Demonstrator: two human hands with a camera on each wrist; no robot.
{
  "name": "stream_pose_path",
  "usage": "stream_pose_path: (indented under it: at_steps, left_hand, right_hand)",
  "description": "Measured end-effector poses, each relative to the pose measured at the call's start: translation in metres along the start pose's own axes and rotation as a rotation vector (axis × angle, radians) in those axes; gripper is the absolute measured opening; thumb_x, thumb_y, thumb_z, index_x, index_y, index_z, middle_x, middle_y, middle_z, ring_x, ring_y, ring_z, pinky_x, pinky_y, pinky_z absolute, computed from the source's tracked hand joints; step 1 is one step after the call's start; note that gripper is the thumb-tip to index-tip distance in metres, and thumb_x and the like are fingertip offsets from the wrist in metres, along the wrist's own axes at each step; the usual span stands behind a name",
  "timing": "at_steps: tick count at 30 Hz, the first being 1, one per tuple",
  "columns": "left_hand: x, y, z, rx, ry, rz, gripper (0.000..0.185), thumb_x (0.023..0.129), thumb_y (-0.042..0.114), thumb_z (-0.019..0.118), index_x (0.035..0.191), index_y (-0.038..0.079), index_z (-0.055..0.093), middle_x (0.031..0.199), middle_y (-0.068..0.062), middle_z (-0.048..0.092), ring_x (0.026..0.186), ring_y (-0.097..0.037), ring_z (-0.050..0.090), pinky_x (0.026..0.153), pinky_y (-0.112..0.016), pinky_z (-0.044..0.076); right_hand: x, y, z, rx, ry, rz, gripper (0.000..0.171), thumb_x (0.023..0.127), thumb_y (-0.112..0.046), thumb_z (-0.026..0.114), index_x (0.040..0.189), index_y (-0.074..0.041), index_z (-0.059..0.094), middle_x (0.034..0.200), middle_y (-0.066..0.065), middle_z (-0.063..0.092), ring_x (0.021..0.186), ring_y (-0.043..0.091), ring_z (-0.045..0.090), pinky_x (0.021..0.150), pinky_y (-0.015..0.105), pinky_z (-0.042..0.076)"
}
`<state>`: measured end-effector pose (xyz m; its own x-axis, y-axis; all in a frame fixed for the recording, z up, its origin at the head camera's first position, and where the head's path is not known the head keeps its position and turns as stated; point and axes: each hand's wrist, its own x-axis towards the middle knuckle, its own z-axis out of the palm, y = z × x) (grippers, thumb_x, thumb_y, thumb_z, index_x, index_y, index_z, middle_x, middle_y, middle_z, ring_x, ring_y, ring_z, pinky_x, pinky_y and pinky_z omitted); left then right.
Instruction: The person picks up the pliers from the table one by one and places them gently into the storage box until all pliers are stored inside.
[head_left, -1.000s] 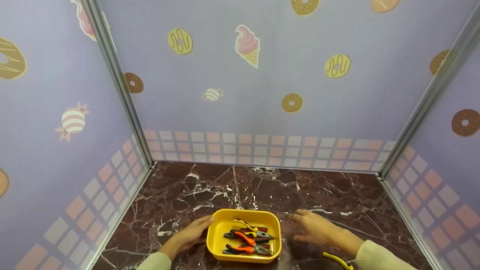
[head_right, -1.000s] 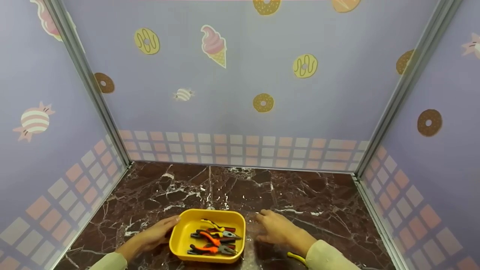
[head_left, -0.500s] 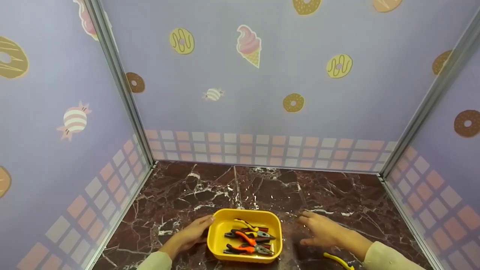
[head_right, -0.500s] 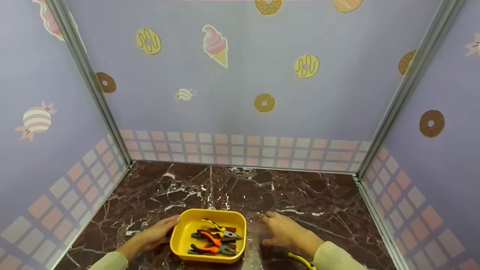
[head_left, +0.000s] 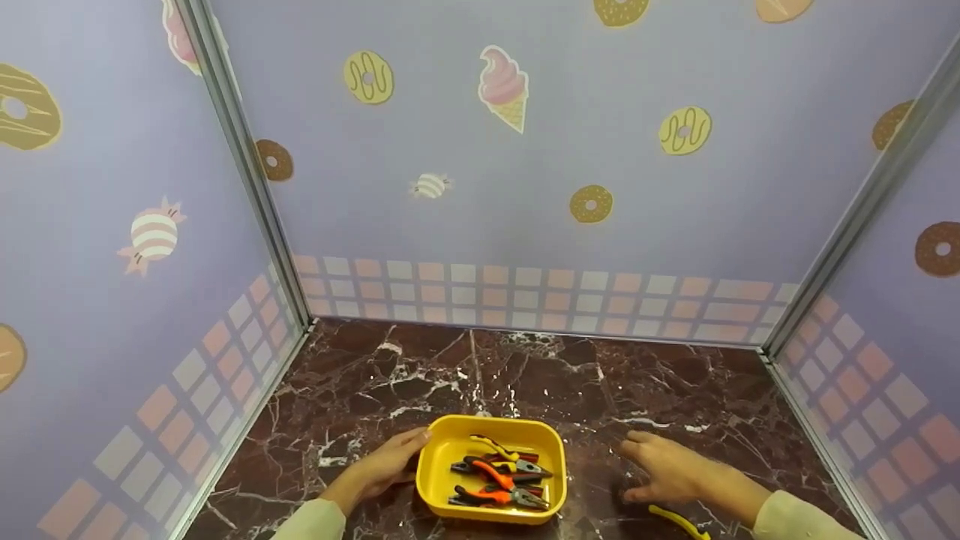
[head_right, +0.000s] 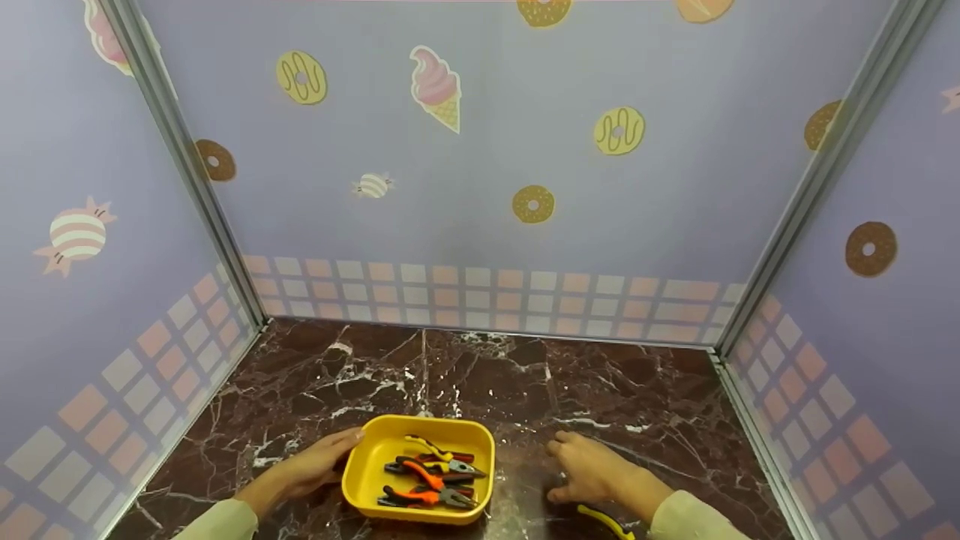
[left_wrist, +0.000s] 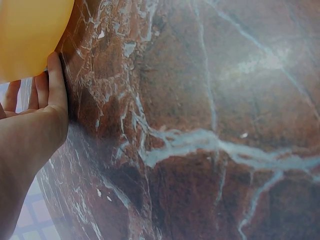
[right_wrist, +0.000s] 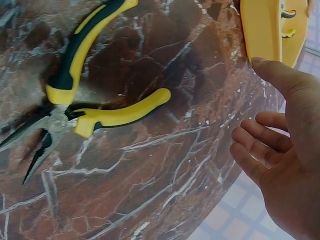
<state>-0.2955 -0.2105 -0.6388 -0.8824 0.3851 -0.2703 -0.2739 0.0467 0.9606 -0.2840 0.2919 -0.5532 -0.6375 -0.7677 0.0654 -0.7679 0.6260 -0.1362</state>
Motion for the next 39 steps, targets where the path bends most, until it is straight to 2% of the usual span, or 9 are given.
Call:
stream_pose_path:
  at_steps: [11, 15, 18, 21, 23, 26, 30, 34, 39]
  left_hand:
    - [0.002, -0.002, 0.000, -0.015, -0.016, 0.000, 0.066, 0.116, 0.040, 0.044, 0.163, -0.005, 0.032, 0.152, -0.027, 0.053, 0.131, -0.036, 0.060, 0.105, -0.054, 0.055]
    - [0.001, -0.002, 0.000, -0.014, -0.010, 0.005, 0.068, 0.116, 0.040, 0.045, 0.162, -0.007, 0.030, 0.153, -0.029, 0.051, 0.132, -0.037, 0.060, 0.106, -0.055, 0.055]
    - [0.000, -0.002, 0.001, -0.011, -0.016, 0.006, 0.069, 0.116, 0.040, 0.044, 0.163, -0.008, 0.027, 0.155, -0.030, 0.048, 0.135, -0.038, 0.058, 0.107, -0.055, 0.054]
    - [-0.001, -0.001, 0.001, -0.002, -0.010, -0.003, 0.071, 0.116, 0.041, 0.044, 0.164, -0.008, 0.025, 0.158, -0.031, 0.045, 0.137, -0.039, 0.056, 0.108, -0.056, 0.053]
    - [-0.001, -0.002, 0.001, 0.004, 0.000, -0.013, 0.072, 0.115, 0.042, 0.045, 0.164, -0.008, 0.025, 0.159, -0.031, 0.043, 0.138, -0.039, 0.055, 0.108, -0.056, 0.053]
    - [0.000, -0.003, 0.001, 0.009, 0.012, -0.017, 0.073, 0.115, 0.042, 0.046, 0.163, -0.008, 0.025, 0.160, -0.032, 0.041, 0.138, -0.039, 0.055, 0.107, -0.056, 0.054]
    - [0.002, -0.003, 0.001, -0.011, 0.001, -0.005, 0.071, 0.115, 0.041, 0.045, 0.163, -0.008, 0.026, 0.158, -0.031, 0.044, 0.136, -0.038, 0.056, 0.108, -0.055, 0.053]
    - [0.002, -0.003, 0.001, -0.021, -0.008, 0.002, 0.069, 0.116, 0.040, 0.045, 0.163, -0.007, 0.028, 0.155, -0.029, 0.049, 0.134, -0.036, 0.058, 0.107, -0.055, 0.054]
    - [0.001, -0.001, 0.001, -0.014, -0.011, 0.005, 0.068, 0.116, 0.039, 0.043, 0.163, -0.008, 0.028, 0.154, -0.029, 0.049, 0.133, -0.036, 0.059, 0.107, -0.055, 0.054]
  right_hand:
    - [-0.023, 0.003, 0.003, 0.059, -0.100, 0.028, 0.054, 0.082, -0.046, 0.089, 0.115, -0.008, 0.068, 0.112, 0.010, 0.067, 0.104, 0.032, 0.067, 0.082, 0.047, 0.062]
    - [-0.031, 0.002, 0.005, 0.116, -0.157, 0.067, 0.060, 0.083, -0.048, 0.089, 0.117, -0.004, 0.066, 0.122, 0.021, 0.067, 0.116, 0.046, 0.065, 0.090, 0.056, 0.061]
    - [-0.036, 0.003, 0.006, 0.179, -0.193, 0.080, 0.064, 0.084, -0.046, 0.089, 0.123, -0.001, 0.066, 0.122, 0.019, 0.065, 0.105, 0.032, 0.067, 0.085, 0.048, 0.062]
    - [-0.038, 0.006, 0.008, 0.204, -0.201, 0.067, 0.060, 0.085, -0.044, 0.089, 0.124, -0.003, 0.067, 0.115, 0.010, 0.063, 0.093, 0.013, 0.060, 0.075, 0.037, 0.059]
    - [-0.040, 0.007, 0.009, 0.201, -0.204, 0.070, 0.057, 0.085, -0.045, 0.089, 0.121, -0.006, 0.067, 0.112, 0.007, 0.062, 0.091, 0.009, 0.057, 0.071, 0.035, 0.057]
    - [-0.046, 0.007, 0.011, 0.176, -0.214, 0.089, 0.062, 0.086, -0.046, 0.088, 0.124, -0.003, 0.066, 0.121, 0.016, 0.064, 0.103, 0.027, 0.066, 0.079, 0.045, 0.061]
    - [-0.056, 0.007, 0.014, 0.160, -0.223, 0.115, 0.079, 0.087, -0.053, 0.086, 0.134, 0.006, 0.062, 0.135, 0.033, 0.059, 0.117, 0.052, 0.062, 0.087, 0.062, 0.059]
    - [-0.063, 0.008, 0.018, 0.199, -0.242, 0.146, 0.091, 0.087, -0.060, 0.082, 0.141, 0.010, 0.059, 0.140, 0.037, 0.055, 0.119, 0.056, 0.060, 0.090, 0.066, 0.057]
    - [-0.066, 0.011, 0.024, 0.265, -0.297, 0.220, 0.093, 0.089, -0.057, 0.082, 0.144, 0.013, 0.055, 0.144, 0.042, 0.049, 0.125, 0.061, 0.054, 0.096, 0.072, 0.051]
